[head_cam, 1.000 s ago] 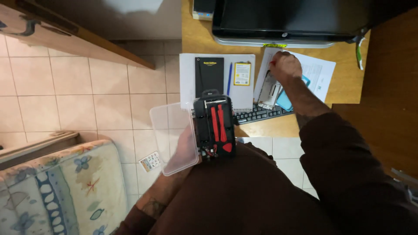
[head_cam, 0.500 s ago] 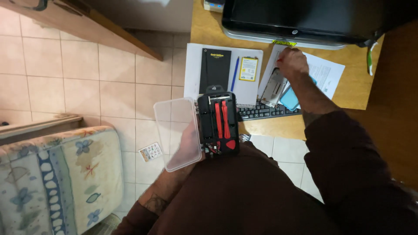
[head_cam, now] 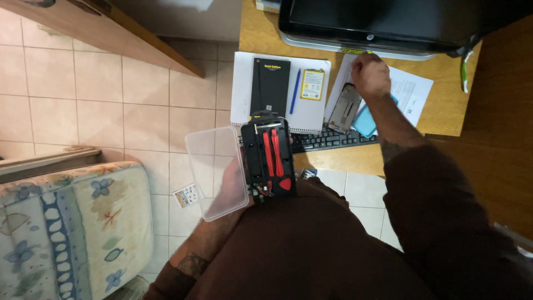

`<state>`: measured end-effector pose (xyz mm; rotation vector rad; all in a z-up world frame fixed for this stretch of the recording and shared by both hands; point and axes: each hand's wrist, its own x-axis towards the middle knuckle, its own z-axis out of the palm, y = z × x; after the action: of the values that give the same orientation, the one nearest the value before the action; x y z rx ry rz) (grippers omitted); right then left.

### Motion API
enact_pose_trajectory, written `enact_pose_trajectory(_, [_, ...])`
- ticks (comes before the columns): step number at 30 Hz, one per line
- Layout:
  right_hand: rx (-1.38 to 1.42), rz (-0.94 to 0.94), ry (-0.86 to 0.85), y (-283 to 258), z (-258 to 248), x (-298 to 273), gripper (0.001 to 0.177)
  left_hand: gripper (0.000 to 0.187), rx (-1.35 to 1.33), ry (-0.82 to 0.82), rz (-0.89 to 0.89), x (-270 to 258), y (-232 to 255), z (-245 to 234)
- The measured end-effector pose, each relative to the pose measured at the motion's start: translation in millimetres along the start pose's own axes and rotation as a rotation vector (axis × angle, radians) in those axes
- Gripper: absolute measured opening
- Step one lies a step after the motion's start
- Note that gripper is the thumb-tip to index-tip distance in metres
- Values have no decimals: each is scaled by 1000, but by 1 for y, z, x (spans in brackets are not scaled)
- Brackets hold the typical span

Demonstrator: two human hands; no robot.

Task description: The person organizes small tools and electronic components on a desk and a bed. They open a plastic tool case, place a red tool into it, and move the case to a tray on the bed. They then handle a disassembled smartphone and place it on a blue work mat, followed by picking up a red tool and returning to the tool case.

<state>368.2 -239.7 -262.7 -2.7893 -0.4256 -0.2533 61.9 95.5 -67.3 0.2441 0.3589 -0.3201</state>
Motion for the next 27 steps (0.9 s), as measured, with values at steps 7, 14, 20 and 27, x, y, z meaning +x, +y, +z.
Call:
enact_pose_trajectory(7, [848,214,-57,-189,-216,-77,19,49,-265,289,-58,18,-10,27])
enact_pose_trajectory(14, [1012,-76,-190,-240,-305,-150,13,51,-514,-1,-262,53,-62,-121])
enact_pose_trajectory(20, [781,-251,-113,-238,-336,-159,9,64,-274,87,-257,52,-72,-4])
enact_pose_trajectory(27, [605,-407,-83,-218,-330,-180,8,67,-118,45,-151,36,-86,22])
